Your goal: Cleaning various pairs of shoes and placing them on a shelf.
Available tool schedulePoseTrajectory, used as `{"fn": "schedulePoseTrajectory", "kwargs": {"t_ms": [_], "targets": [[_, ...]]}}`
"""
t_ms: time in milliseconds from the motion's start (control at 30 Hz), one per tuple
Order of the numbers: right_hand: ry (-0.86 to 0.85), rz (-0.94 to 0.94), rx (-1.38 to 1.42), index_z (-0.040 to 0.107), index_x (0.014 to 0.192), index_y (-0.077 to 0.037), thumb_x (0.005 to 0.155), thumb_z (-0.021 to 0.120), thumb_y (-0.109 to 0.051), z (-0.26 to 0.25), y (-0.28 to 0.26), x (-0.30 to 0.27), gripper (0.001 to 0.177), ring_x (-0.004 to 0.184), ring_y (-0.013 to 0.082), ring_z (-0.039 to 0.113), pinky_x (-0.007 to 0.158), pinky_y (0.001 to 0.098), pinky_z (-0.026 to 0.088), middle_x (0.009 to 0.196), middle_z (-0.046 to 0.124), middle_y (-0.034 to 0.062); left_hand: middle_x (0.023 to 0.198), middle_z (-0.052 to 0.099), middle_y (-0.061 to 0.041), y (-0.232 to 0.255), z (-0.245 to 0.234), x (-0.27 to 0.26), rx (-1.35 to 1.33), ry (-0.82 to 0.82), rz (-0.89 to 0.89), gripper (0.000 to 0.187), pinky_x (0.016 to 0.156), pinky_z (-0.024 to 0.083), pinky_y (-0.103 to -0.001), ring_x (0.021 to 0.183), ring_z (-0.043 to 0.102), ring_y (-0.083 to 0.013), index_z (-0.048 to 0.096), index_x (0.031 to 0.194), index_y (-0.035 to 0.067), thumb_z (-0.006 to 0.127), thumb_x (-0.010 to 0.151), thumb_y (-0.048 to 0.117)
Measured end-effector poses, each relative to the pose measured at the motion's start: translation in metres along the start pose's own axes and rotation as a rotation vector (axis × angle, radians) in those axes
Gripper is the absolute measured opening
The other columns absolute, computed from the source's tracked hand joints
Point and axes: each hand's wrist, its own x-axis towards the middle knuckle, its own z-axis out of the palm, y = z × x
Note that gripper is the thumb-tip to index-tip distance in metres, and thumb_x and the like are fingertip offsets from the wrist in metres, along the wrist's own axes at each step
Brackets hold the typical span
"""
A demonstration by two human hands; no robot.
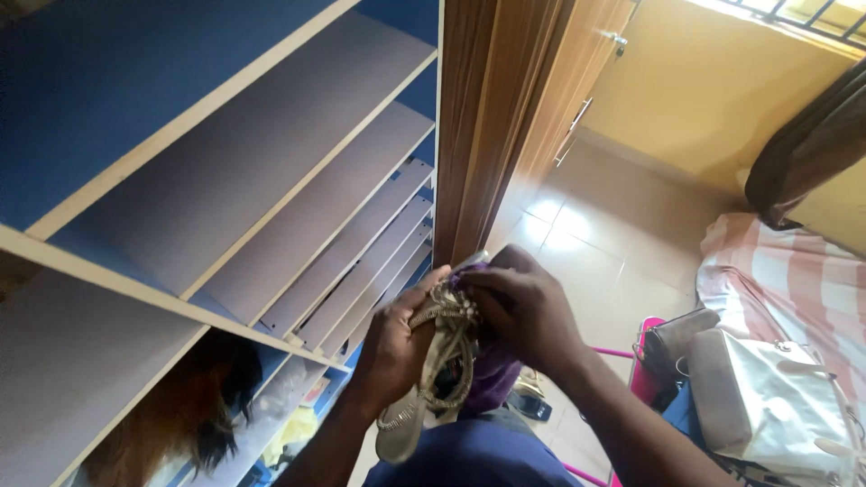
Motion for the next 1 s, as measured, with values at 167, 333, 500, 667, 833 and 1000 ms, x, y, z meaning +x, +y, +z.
{"fn": "schedulePoseTrajectory", "kwargs": {"t_ms": [167,333,500,667,833,1000], "targets": [[0.227,0.209,-0.250,0.080,0.105,-0.014,0.091,0.070,-0.006,-0.008,0.022,0.009,0.020,0.075,0.0253,0.067,0.071,0.0367,0.054,0.086,0.067,0.0119,0.122,0.078,-0.012,0.002,0.002,0.000,0.008,0.004,0.081,0.056,0.095,0.057,-0.031,0.108,0.074,-0.0183,0.054,0.147,0.011,0.062,0.091,0.008],[0.083,0.003,-0.095,0.079,0.107,-0.011,0.090,0.071,-0.007,-0.023,-0.006,0.011,0.020,0.079,0.0238,0.066,0.071,0.0347,0.054,0.087,0.065,0.0121,0.130,0.072,-0.009,-0.009,0.009,0.007,-0.130,-0.012,0.056,0.047,0.099,0.056,-0.030,0.115,0.070,-0.0151,0.054,0.147,0.011,0.060,0.100,0.009],[0.150,0.150,-0.184,0.080,0.107,-0.013,0.091,0.072,-0.007,-0.026,0.029,0.013,0.020,0.076,0.0216,0.067,0.069,0.0330,0.054,0.089,0.066,0.0098,0.118,0.078,-0.009,-0.001,0.005,0.005,-0.086,0.014,-0.029,0.050,0.096,0.056,-0.029,0.105,0.072,-0.0148,0.052,0.150,0.015,0.056,0.101,0.008],[-0.061,0.331,0.105,0.074,0.113,-0.011,0.093,0.065,-0.009,-0.016,-0.005,0.009,0.022,0.074,0.0196,0.071,0.067,0.0324,0.059,0.093,0.064,0.0070,0.142,0.060,-0.009,-0.066,0.006,0.023,-0.450,0.013,0.178,0.063,0.108,0.051,-0.033,0.124,0.062,-0.0159,0.041,0.155,0.010,0.056,0.095,-0.004],[-0.121,0.270,-0.076,0.079,0.105,-0.007,0.088,0.075,-0.012,-0.001,0.052,-0.012,0.018,0.079,0.0195,0.069,0.073,0.0316,0.056,0.089,0.069,0.0084,0.132,0.066,-0.013,-0.083,-0.010,0.038,-0.397,0.192,0.141,0.061,0.103,0.054,-0.034,0.116,0.067,-0.0198,0.041,0.156,0.009,0.051,0.098,-0.007],[0.005,0.416,0.369,0.069,0.108,0.000,0.095,0.072,-0.016,0.004,0.063,-0.027,0.022,0.087,0.0118,0.068,0.075,0.0269,0.059,0.098,0.071,0.0069,0.126,0.067,-0.016,-0.081,-0.022,0.036,-0.663,0.210,-0.272,0.056,0.086,0.058,-0.041,0.100,0.068,-0.0258,0.049,0.149,0.010,0.048,0.094,0.002]]}}
